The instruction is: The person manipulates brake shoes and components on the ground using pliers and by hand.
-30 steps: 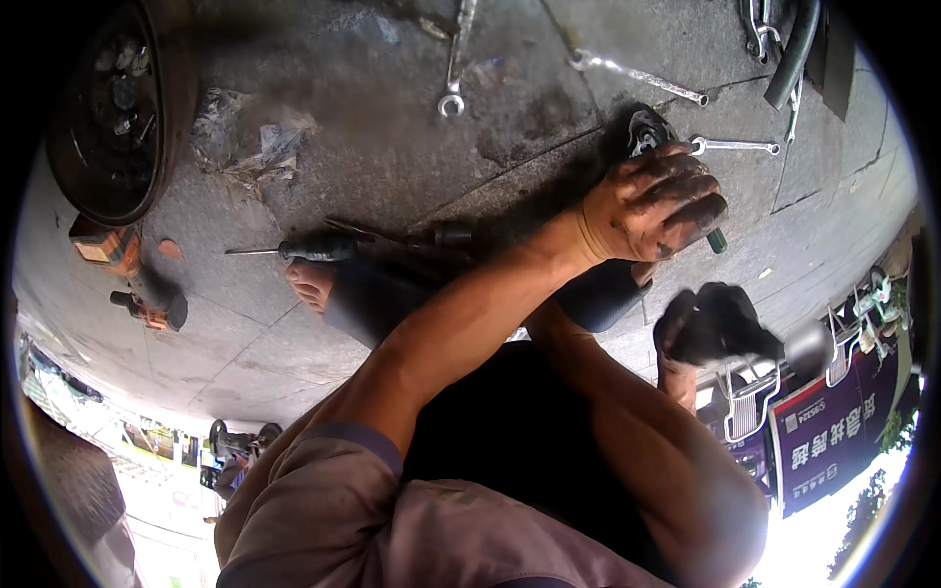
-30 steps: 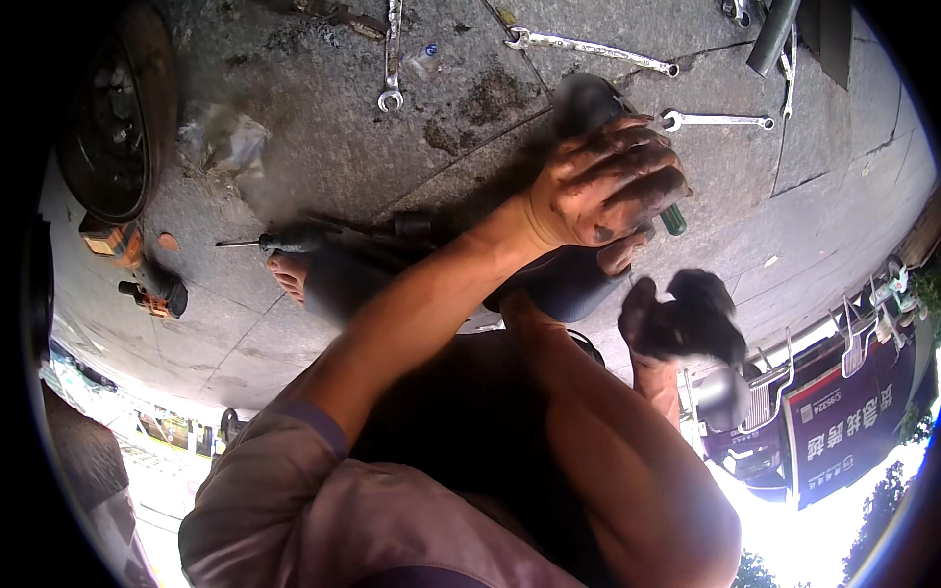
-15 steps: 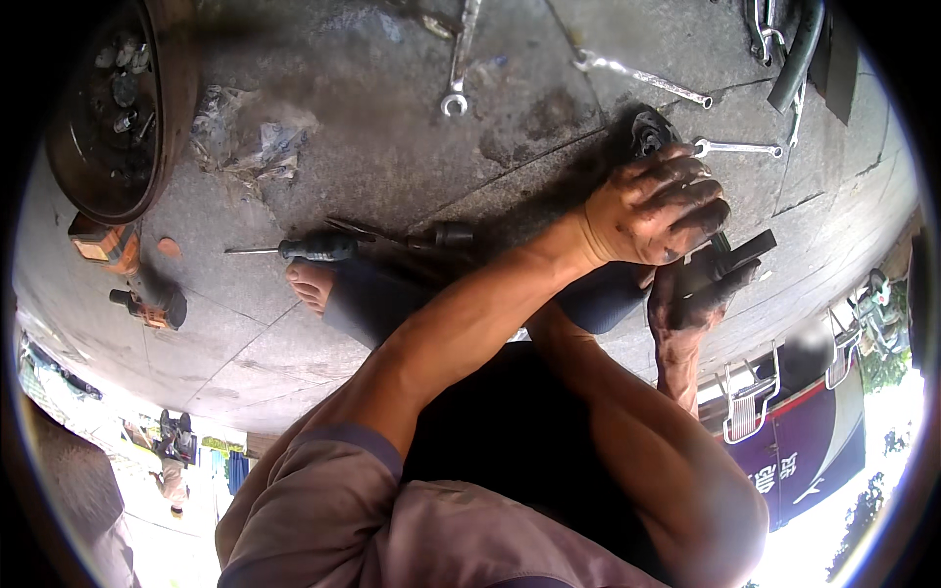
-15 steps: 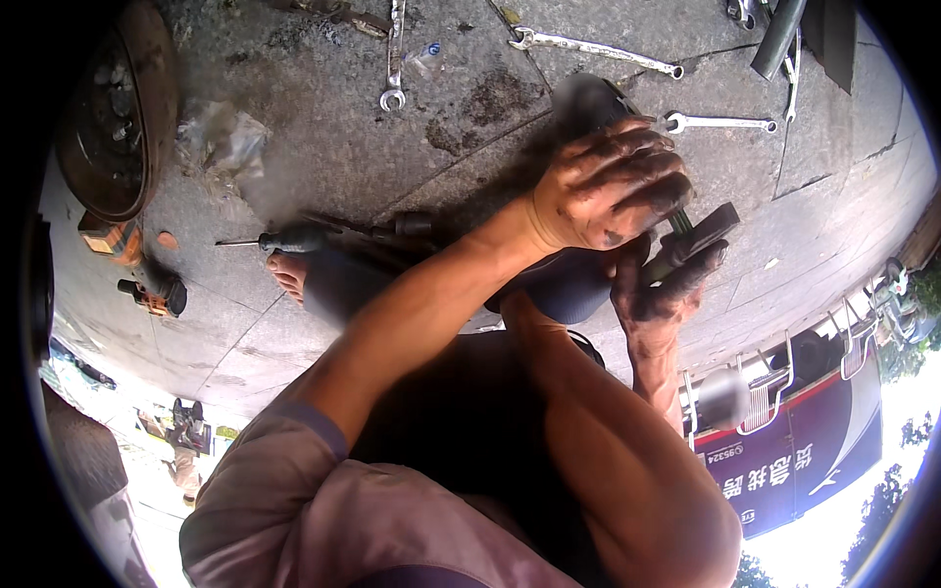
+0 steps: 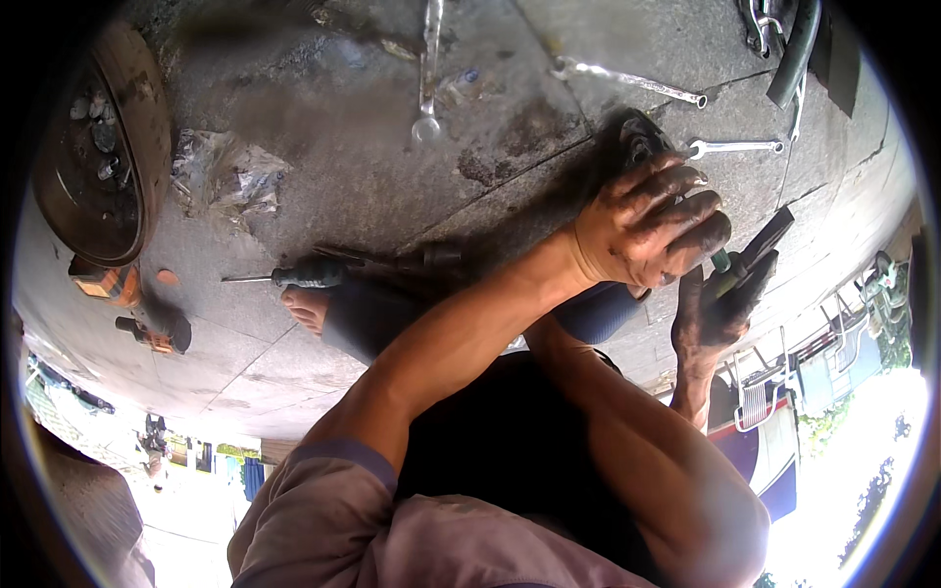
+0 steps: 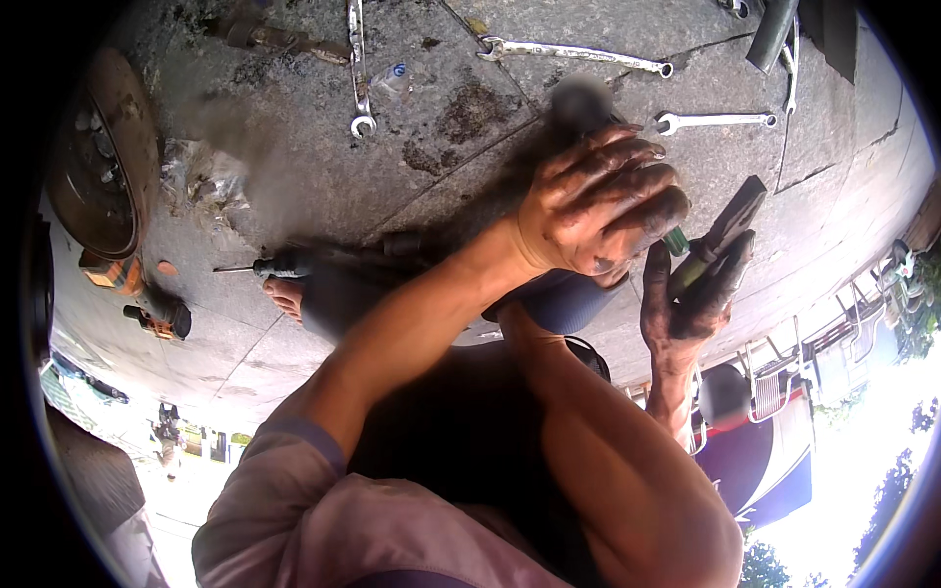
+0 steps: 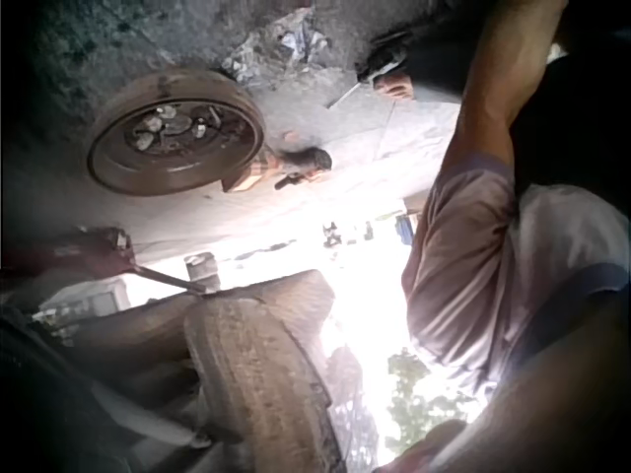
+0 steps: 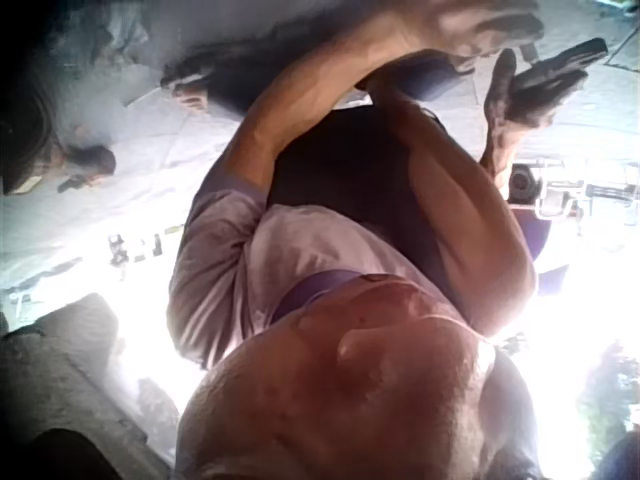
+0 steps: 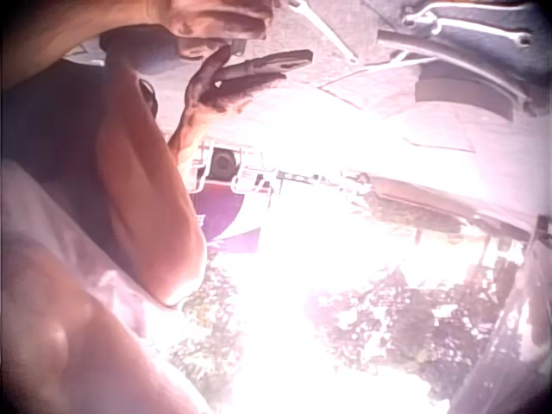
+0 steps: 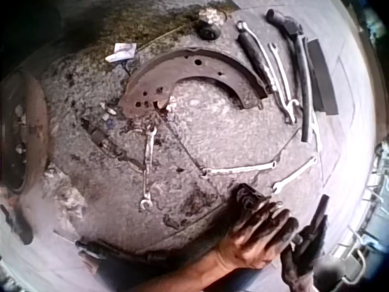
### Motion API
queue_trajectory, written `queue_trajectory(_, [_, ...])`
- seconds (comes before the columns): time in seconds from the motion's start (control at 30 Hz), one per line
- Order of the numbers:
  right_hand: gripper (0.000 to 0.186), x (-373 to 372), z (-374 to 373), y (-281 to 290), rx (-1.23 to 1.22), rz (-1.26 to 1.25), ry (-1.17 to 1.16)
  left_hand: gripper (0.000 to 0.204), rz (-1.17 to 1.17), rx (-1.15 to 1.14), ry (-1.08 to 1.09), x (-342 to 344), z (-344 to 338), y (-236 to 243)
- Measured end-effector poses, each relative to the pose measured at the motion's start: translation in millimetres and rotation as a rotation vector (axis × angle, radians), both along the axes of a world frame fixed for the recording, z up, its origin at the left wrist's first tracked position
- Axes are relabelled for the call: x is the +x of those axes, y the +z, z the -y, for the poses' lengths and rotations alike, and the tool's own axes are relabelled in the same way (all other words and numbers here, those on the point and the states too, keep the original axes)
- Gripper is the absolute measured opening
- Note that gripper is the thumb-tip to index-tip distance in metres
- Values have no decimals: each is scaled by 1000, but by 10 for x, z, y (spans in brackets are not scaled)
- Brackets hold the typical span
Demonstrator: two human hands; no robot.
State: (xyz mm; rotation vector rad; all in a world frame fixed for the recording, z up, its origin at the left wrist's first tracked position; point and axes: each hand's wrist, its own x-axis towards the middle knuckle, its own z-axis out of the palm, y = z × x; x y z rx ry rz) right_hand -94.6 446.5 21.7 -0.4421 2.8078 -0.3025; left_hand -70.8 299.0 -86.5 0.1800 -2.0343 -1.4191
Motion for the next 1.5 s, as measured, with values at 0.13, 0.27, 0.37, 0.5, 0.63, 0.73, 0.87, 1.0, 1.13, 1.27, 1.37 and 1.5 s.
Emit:
queue_trajectory(0.13, [83, -15, 38, 13, -1, 35, -27, 20, 19, 45, 46, -13, -44, 35])
queue_trajectory(0.27, [85, -255, -88, -238, 67, -130, 127, 17, 37, 27, 28, -12, -53, 39])
queue_trajectory(0.37, [77, -513, -48, -356, 24, 9, -29, 21, 43, -33, -21, 34, -105, 3])
queue_trajectory(0.5, [45, -758, 37, -400, 113, -217, 223, 16, 47, -31, 36, 1, -106, 16])
queue_trajectory(0.63, [46, -612, 355, 49, -320, 94, 268, 17, 27, -47, 46, 13, -78, -3])
queue_trajectory(0.73, [43, -443, 661, 170, 41, 144, 325, 22, 32, 180, -38, 63, -54, -47])
queue_trajectory(0.87, [37, -326, 693, 33, 99, 65, 307, 30, 10, 123, -108, 112, -17, -126])
queue_trajectory(1.0, [39, -404, 645, -158, 14, 23, 419, 36, 67, 36, -151, 126, 59, -153])
queue_trajectory(1.13, [43, -401, 777, -81, -21, 278, 165, 27, 198, -132, -116, 116, 304, -67])
queue_trajectory(1.27, [26, -511, 766, -106, -48, 55, 268, 37, 237, -304, 20, 282, 744, -397])
queue_trajectory(1.37, [35, -669, 575, 2, -184, 246, -81, 43, 287, -422, -36, 335, 794, -344])
queue_trajectory(1.5, [32, -802, 668, 121, -56, 391, -64, 43, 361, -323, -83, 324, 759, -290])
